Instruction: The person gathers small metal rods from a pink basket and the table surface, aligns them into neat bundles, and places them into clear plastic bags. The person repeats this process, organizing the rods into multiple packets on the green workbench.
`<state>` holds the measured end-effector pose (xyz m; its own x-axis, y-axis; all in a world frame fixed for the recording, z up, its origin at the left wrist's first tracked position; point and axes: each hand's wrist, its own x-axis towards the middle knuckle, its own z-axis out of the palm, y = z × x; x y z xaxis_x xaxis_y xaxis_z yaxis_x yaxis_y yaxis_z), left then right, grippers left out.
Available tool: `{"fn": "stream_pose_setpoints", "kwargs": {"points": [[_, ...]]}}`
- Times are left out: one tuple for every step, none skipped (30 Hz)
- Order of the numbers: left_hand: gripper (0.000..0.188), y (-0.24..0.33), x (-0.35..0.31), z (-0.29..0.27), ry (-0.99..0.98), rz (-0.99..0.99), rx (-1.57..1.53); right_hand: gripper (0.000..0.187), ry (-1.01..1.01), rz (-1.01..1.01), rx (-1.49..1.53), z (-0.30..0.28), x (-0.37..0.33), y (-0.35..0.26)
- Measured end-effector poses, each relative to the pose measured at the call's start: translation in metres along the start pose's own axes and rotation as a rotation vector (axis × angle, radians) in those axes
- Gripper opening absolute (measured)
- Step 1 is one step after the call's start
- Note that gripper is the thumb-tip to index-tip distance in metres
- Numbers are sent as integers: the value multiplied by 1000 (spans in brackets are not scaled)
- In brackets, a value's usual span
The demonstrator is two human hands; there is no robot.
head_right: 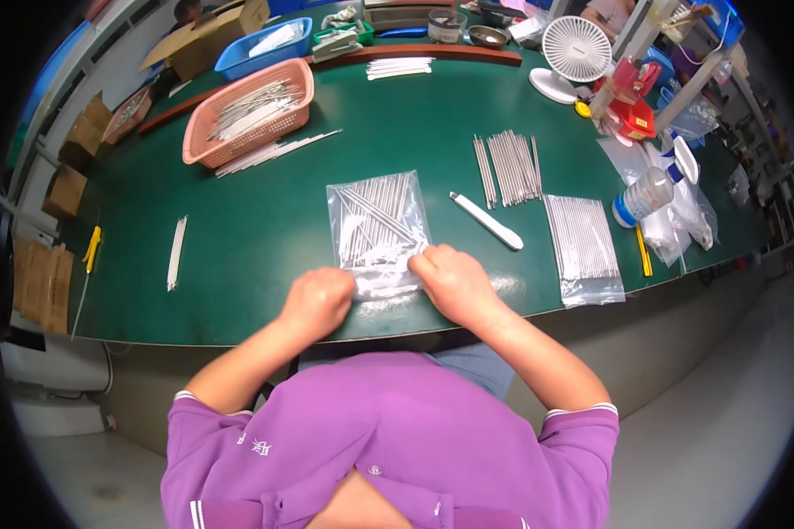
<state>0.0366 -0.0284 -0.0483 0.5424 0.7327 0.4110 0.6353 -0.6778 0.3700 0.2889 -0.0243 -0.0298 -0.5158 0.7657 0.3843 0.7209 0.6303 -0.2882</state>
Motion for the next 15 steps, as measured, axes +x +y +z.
{"fn": "stream_pose_setpoints", "kwargs": {"points": [[14,5,-5,4,-18,-6,-18,19,-58,32,69,4,-6,3],[15,6,-9,4,-53,-34,-32,22,-142,102,102,-1,-13,9],[15,12,-5,-11,-135,-100,-81,24,-229,164,135,-23,-7,3],[16,17,1,-30,-217,-165,-129,27,-314,225,165,-35,-3,2],[17,18,6,-41,-298,-225,-179,31,-235,181,186,-34,-1,3],[19,12,12,-44,-178,-101,-127,34,-154,137,206,-34,3,2],[19,7,23,-48,-212,-113,-102,38,-72,94,226,-31,8,0],[19,-4,33,-41,-114,-78,-88,41,-8,107,199,-19,17,-2],[20,-15,39,-29,-18,-41,-71,42,37,119,89,3,21,-7],[20,-25,41,-19,-21,-75,-50,43,84,131,-19,31,23,-12],[22,-37,39,-10,-16,-118,-29,44,126,133,-127,48,28,-19],[23,-46,38,-6,-11,-161,-8,43,81,155,46,49,36,-31],[23,-50,37,-8,-34,-166,-45,43,35,186,220,43,41,-41],[24,-53,35,-10,-57,-172,-83,41,-62,238,425,35,47,-42],[24,-54,32,-14,-86,-174,-119,41,-32,218,375,36,47,-35]]}}
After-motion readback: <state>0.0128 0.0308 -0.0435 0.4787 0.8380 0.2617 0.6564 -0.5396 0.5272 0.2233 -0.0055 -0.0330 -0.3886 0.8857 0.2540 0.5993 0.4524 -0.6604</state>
